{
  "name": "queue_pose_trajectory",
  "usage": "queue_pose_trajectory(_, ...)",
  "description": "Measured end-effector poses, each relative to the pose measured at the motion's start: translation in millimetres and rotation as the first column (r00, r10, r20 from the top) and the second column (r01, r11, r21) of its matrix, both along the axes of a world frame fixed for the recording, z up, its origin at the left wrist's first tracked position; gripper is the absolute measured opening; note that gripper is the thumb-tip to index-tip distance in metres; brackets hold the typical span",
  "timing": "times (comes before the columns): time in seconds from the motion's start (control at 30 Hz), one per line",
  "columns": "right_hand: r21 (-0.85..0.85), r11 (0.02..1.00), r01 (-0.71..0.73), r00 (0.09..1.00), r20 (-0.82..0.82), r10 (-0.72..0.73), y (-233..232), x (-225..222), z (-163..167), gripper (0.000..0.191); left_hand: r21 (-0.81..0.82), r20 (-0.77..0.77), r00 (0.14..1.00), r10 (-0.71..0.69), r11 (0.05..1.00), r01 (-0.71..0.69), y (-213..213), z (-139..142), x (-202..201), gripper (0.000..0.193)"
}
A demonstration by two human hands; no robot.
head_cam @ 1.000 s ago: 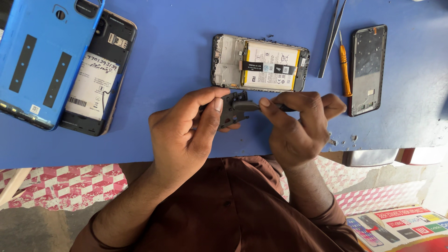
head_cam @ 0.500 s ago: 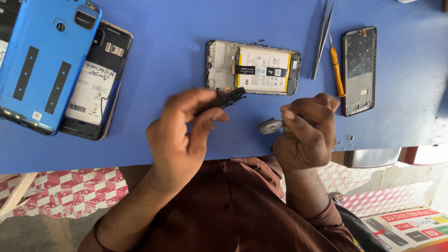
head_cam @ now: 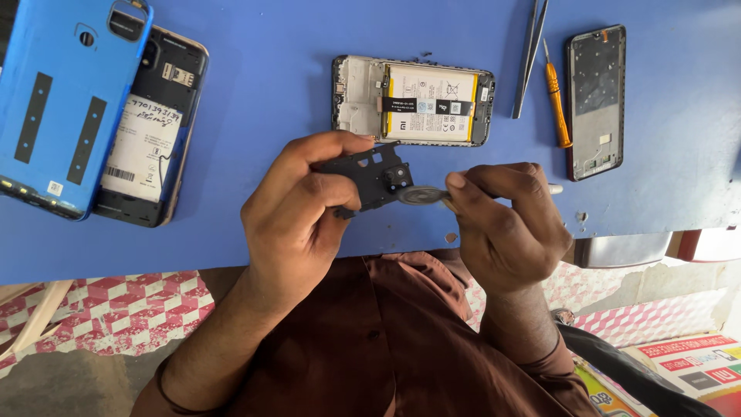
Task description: The person uses a screwdriver to remove screws from a disassembled smartphone and then cleans the camera module with a brush. The person handles the phone chassis, battery, and camera module while working on a blue table.
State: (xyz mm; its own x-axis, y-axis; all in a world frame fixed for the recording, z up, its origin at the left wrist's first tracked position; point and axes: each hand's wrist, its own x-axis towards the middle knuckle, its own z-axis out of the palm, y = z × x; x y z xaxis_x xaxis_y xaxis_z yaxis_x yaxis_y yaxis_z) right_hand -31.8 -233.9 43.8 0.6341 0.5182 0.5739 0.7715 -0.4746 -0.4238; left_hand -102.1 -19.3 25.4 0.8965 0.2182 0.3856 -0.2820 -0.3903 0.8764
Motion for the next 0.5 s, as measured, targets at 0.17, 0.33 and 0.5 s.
queue_pose_trajectory(0.17, -0.096, 0.994, 0.060, 0.998, 0.030, -0.058, 12.5, 0.2, 1.3, 0.024, -0.087, -0.006, 1.000, -0.017, 0.996, 0.016, 5.0, -2.8, -2.8, 0.029)
queue_pose_trajectory(0.33, -0.041, 0.999, 0.010, 0.999, 0.035, -0.008, 18.0, -2.6, -4.9, 0.022, -0.153, 0.024, 1.000, -0.002, 0.988, 0.006, 6.0, -6.8, -3.3, 0.027)
queue_pose_trajectory(0.5, -0.028, 0.998, 0.052, 0.997, 0.064, -0.050, 18.9, -2.6, -9.0, 0.022, -0.166, 0.038, 0.999, 0.026, 0.986, -0.020, 7.5, -7.8, -5.6, 0.030)
